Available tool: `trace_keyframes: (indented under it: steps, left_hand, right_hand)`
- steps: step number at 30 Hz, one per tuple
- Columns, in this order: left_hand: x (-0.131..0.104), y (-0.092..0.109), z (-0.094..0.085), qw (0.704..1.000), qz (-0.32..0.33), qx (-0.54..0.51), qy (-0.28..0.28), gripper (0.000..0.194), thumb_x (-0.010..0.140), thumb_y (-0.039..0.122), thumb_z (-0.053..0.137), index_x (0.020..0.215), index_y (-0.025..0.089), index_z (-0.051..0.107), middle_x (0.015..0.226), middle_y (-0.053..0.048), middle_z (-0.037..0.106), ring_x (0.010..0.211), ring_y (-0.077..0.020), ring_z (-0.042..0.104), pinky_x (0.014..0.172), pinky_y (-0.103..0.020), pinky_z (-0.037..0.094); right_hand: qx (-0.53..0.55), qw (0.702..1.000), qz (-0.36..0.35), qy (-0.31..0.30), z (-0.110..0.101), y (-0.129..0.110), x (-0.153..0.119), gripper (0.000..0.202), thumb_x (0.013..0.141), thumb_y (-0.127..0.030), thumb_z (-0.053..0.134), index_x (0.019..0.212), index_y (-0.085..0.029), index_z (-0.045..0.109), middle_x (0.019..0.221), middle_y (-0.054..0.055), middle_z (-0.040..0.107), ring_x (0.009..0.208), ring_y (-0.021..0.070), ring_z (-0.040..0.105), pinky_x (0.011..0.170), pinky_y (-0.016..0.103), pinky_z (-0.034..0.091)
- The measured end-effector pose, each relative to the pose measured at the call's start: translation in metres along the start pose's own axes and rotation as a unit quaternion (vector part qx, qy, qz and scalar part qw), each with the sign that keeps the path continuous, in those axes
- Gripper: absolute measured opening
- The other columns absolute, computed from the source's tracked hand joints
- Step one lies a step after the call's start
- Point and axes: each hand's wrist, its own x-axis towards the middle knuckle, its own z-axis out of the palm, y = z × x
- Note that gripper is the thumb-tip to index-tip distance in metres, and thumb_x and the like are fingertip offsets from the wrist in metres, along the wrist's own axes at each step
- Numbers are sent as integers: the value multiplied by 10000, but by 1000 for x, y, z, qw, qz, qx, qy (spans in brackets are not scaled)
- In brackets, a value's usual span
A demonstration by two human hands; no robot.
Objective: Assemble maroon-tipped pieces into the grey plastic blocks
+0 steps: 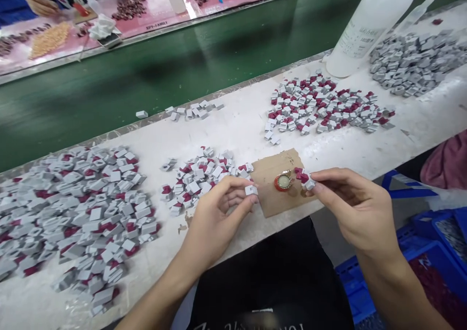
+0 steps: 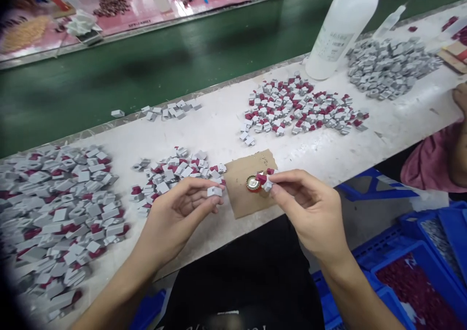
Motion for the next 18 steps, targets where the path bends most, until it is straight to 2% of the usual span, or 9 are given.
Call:
trace_keyframes:
  steps: [5,8,18]
  left_hand:
    - [11,6,21,996,-9,-80,-44,142,1018,223,852,1160,217,859,1055,-58,892,889,-199,858,848,-332,760]
    - [15,9,29,992,-12,-106,-62,151,1030,249,857,1178,221,869,1069,-56,904,903,-200,866,874,-334,759]
    - [21,12,38,988,-24,-141,-64,116,998,225,892,1114,217,891,983,-29,904,867,-194,879,835,-301,759]
  right_hand:
    - [58,997,17,-54,11,-7,0,64,990,-244,915,1025,-297,922,1015,35,920,951,244,910,879,334,785]
    - [78,995,24,-65,12,-7,0,59,994,-245,913,1026,-293,920,1025,36,923,943,237,912,863,318,782]
    - [85,993,46,-63,9,-4,1,76,978,-233,925,1031,-289,928,1010,30,923,933,228,913,870,318,782]
